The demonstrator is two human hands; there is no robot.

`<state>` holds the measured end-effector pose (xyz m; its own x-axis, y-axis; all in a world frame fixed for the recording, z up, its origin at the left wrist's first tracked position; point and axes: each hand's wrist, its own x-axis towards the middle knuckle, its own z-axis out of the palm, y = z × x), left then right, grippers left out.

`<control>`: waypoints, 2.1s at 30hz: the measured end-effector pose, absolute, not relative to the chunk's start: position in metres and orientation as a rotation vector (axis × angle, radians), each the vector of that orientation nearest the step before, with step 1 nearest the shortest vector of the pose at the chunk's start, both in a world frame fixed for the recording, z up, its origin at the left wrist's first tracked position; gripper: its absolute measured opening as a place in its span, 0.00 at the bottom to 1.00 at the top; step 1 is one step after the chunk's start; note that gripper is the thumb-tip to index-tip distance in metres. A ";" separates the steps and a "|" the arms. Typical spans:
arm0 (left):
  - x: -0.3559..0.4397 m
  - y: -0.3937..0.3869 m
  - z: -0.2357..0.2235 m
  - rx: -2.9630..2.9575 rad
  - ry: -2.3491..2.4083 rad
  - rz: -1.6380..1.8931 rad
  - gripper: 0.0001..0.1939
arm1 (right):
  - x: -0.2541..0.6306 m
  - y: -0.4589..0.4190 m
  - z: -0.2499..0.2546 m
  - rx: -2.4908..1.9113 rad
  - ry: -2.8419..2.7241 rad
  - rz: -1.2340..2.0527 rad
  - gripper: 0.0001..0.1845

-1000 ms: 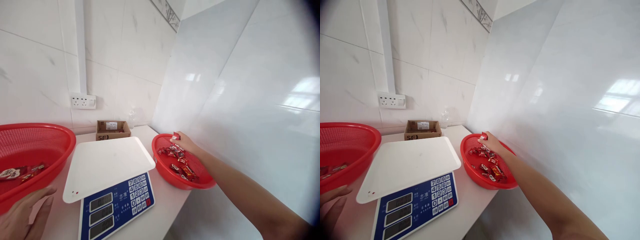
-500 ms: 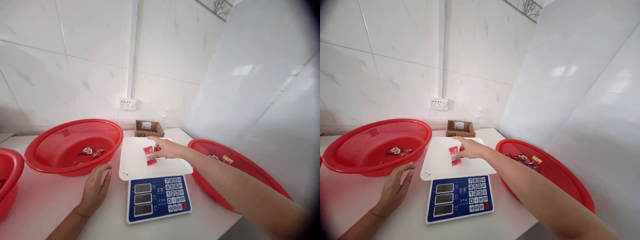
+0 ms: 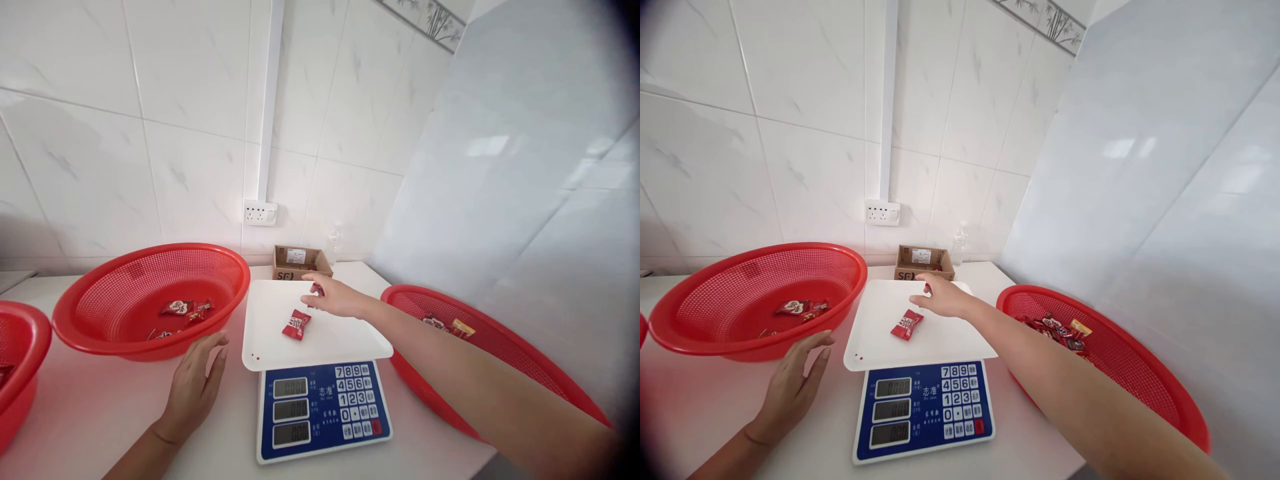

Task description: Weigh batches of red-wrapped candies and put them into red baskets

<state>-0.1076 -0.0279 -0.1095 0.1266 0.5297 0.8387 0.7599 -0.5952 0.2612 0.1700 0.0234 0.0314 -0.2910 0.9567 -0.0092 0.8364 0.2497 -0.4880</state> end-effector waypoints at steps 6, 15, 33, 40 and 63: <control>-0.106 -0.028 -0.108 -2.180 -1.296 -1.469 0.12 | 0.175 0.021 0.033 -1.636 -2.209 0.548 0.31; -0.106 -0.028 -0.109 -2.194 -1.329 -1.510 0.13 | 0.180 0.018 0.023 -1.684 -2.374 0.525 0.28; -0.108 -0.028 -0.110 -2.207 -1.359 -1.526 0.11 | 0.163 0.008 0.014 -1.832 -2.593 0.156 0.24; -0.108 -0.028 -0.109 -2.200 -1.359 -1.489 0.12 | 0.149 0.009 0.010 -1.556 -2.596 0.261 0.17; -0.108 -0.028 -0.110 -2.203 -1.399 -1.502 0.13 | 0.164 -0.003 0.013 -1.745 -2.511 0.364 0.21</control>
<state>-0.1075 -0.0281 -0.1100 0.0742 0.6121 0.7873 0.7419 -0.5614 0.3666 0.1645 -0.0028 0.0131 -0.3566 0.9305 -0.0833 0.9159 0.3306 -0.2277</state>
